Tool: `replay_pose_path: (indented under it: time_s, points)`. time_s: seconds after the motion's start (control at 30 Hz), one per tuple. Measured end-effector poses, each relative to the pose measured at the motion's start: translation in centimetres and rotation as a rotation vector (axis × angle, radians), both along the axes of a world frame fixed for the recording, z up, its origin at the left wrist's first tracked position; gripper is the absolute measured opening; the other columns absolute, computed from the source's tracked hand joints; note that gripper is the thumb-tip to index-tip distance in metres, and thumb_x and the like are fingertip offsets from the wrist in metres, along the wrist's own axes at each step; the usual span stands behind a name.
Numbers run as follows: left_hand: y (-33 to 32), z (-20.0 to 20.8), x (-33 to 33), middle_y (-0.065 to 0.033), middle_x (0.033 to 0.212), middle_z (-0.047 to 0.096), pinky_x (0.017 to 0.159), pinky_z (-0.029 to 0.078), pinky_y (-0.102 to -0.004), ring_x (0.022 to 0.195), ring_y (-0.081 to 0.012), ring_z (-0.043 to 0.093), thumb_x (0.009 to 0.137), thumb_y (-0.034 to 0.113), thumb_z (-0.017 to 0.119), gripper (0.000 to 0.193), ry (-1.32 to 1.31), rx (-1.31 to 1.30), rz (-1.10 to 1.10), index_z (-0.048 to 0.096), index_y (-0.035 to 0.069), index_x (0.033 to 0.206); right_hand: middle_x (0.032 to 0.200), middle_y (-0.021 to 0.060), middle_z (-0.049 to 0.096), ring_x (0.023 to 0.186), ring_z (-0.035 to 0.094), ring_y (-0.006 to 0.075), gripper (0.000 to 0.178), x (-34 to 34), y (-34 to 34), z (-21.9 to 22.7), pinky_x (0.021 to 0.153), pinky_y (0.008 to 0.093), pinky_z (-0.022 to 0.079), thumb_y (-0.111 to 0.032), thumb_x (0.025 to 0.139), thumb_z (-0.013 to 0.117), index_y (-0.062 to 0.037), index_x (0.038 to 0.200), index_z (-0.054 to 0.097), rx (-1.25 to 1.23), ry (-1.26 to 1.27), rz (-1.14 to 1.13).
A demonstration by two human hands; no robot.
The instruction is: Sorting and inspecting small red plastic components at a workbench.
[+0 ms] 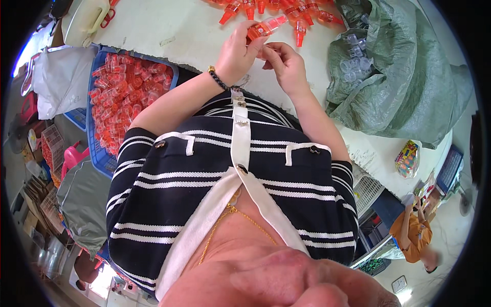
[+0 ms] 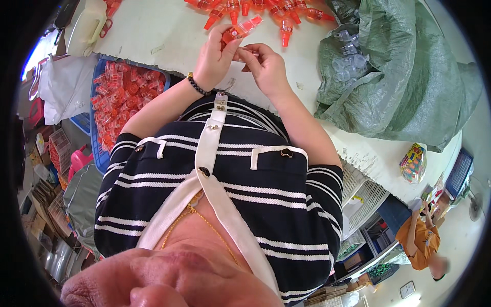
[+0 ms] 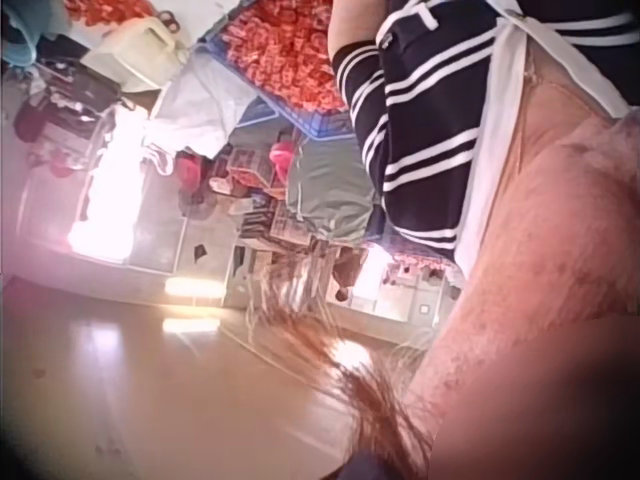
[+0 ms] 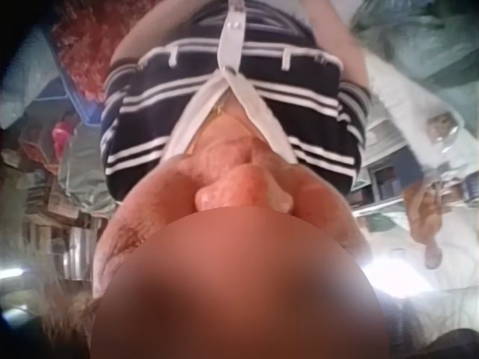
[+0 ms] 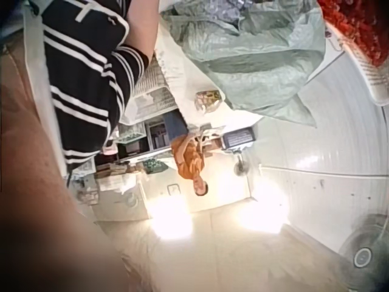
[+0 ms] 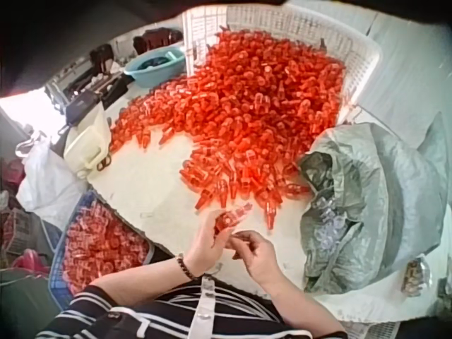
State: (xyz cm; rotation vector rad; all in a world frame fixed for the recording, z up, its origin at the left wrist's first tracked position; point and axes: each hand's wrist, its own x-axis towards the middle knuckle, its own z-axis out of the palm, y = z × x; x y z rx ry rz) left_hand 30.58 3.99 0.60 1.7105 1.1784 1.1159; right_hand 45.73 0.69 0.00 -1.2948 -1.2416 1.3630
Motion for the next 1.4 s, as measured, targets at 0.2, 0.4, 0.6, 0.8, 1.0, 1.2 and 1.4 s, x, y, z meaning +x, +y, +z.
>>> replay_pose_path:
  time_s: [0.2,0.4,0.6,0.8,1.0,1.2,1.4]
  points:
    - [-0.3,-0.3,-2.3,-0.0147,0.087,0.062,0.068,0.050,-0.0348,0.075,-0.0275,0.063,0.090,0.015,0.058,0.032,0.171,0.182,-0.039,0.048,0.000,0.116,0.090,0.0083,0.064,0.072,0.061,0.0130,0.031,-1.2,-0.4,-0.3,0.066,0.0249,0.051,-0.023,0.088,0.066,-0.0003,0.108,0.057,-0.401,0.386,-0.004]
    - [-1.6,4.8,-11.2,-0.0135,0.097,0.064,0.075,0.052,-0.0313,0.088,-0.0200,0.065,0.088,0.015,0.061,0.033,0.108,-0.258,0.089,0.052,0.003,0.118,0.087,0.0064,0.061,0.067,0.058,0.0112,0.034,0.9,1.2,-1.2,0.063,0.0246,0.050,-0.021,0.084,0.069,-0.0002,0.108,0.056,-0.019,-0.036,-0.041]
    - [-7.5,6.3,-32.1,-0.0179,0.106,0.063,0.079,0.051,-0.0361,0.095,-0.0300,0.063,0.089,0.021,0.060,0.033,0.967,0.006,0.446,0.054,0.005,0.118,0.086,0.0085,0.060,0.067,0.058,0.0160,0.037,5.5,3.6,-1.6,0.061,0.0287,0.048,-0.022,0.079,0.072,-0.0012,0.105,0.055,0.279,-0.581,-0.207]
    - [-14.3,7.8,-40.7,-0.0202,0.109,0.061,0.083,0.048,-0.0416,0.100,-0.0361,0.059,0.085,0.027,0.063,0.041,1.379,-0.600,0.557,0.054,0.005,0.118,0.083,0.0096,0.062,0.067,0.060,0.0198,0.046,6.3,4.6,-2.4,0.066,0.0336,0.049,-0.032,0.079,0.072,-0.0025,0.109,0.053,0.246,-0.874,-0.224]
    - [-6.5,5.1,-32.9,-0.0180,0.109,0.062,0.088,0.046,-0.0404,0.103,-0.0338,0.058,0.083,0.030,0.066,0.043,1.188,-0.055,0.446,0.057,0.003,0.116,0.081,0.0098,0.064,0.067,0.061,0.0206,0.045,6.6,4.7,-3.5,0.066,0.0346,0.049,-0.032,0.080,0.071,-0.0037,0.110,0.053,0.177,-0.857,-0.228]
    - [6.0,2.8,-11.9,-0.0130,0.095,0.064,0.074,0.051,-0.0309,0.081,-0.0213,0.063,0.086,0.033,0.064,0.040,0.592,0.028,0.172,0.060,0.004,0.113,0.081,0.0085,0.066,0.066,0.061,0.0175,0.036,6.8,3.5,-2.3,0.063,0.0311,0.049,-0.026,0.081,0.070,-0.0041,0.107,0.058,0.178,-0.718,-0.293]
    - [11.4,-1.2,-4.1,-0.0163,0.090,0.063,0.072,0.051,-0.0351,0.080,-0.0264,0.063,0.084,0.034,0.064,0.049,1.002,0.016,-0.040,0.050,0.002,0.119,0.081,0.0102,0.065,0.065,0.060,0.0233,0.031,5.9,1.8,-1.0,0.061,0.0343,0.049,-0.021,0.080,0.069,-0.0058,0.105,0.059,0.287,-0.661,-0.313]
